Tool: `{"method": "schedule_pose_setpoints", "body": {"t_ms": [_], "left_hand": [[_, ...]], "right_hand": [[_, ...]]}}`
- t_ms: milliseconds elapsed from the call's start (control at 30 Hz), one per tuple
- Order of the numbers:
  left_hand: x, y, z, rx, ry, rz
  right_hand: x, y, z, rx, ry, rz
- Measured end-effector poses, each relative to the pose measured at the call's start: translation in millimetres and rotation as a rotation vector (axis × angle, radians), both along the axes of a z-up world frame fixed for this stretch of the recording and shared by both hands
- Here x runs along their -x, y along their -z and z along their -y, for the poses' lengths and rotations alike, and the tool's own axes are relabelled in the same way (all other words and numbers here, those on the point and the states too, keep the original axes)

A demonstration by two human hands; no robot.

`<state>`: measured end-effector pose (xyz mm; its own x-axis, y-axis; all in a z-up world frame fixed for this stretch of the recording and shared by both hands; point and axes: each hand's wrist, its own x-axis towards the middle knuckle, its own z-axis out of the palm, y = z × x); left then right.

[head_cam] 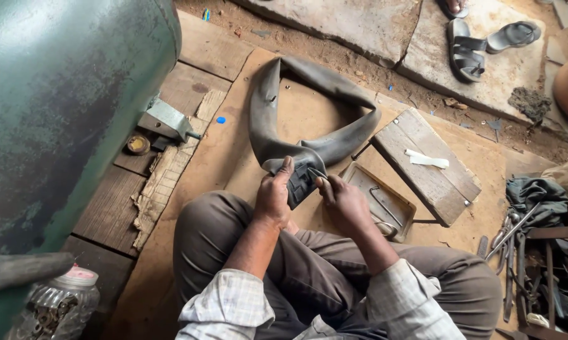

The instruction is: Repairing a punctured motorcycle inner tube by patching it.

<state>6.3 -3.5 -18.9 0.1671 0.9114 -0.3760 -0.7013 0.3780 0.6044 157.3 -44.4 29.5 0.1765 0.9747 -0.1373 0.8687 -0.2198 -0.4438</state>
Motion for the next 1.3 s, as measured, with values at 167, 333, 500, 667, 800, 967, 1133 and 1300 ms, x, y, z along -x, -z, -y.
{"method": "schedule_pose_setpoints", "body": {"t_ms": [167, 333, 500, 667, 800, 967, 1133, 1300], "left_hand": [[-4.9, 2.6, -5.8, 0.096, 0.002, -0.088], [-5.7, -0.6, -6.3, 0.197, 0.024, -0.016], [-8.2, -8.8, -1.9, 0.256, 0.045, 0.089], [-9.5, 3.8, -2.1, 0.223, 0.036, 0.071], [-14.0, 11.3, 1.5, 0.237, 0.028, 0.094], [-13.4, 21.3, 9.0, 0.289, -0.045, 0.035], [-9.1, 46.3, 16.2, 0.315, -0.117, -0.062], [-0.5, 45.2, 35.0, 0.13, -0.123, -0.365]], "right_hand": [[-46.8, 30.2, 10.9, -0.006, -0.04, -0.115], [-75.4, 58.3, 15.8, -0.175, -0.132, 0.142], [-87.0, 83.0, 12.0, -0.068, -0.019, 0.443], [-97.2, 83.6, 11.1, -0.234, -0.014, 0.45], [-145.5, 84.4, -1.2, -0.321, 0.062, 0.282], [-239.9, 79.2, -12.5, -0.341, 0.239, 0.43], [-290.0, 96.8, -6.7, -0.484, 0.31, 0.567], [-285.5, 85.9, -1.2, -0.148, 0.633, 0.123]]}}
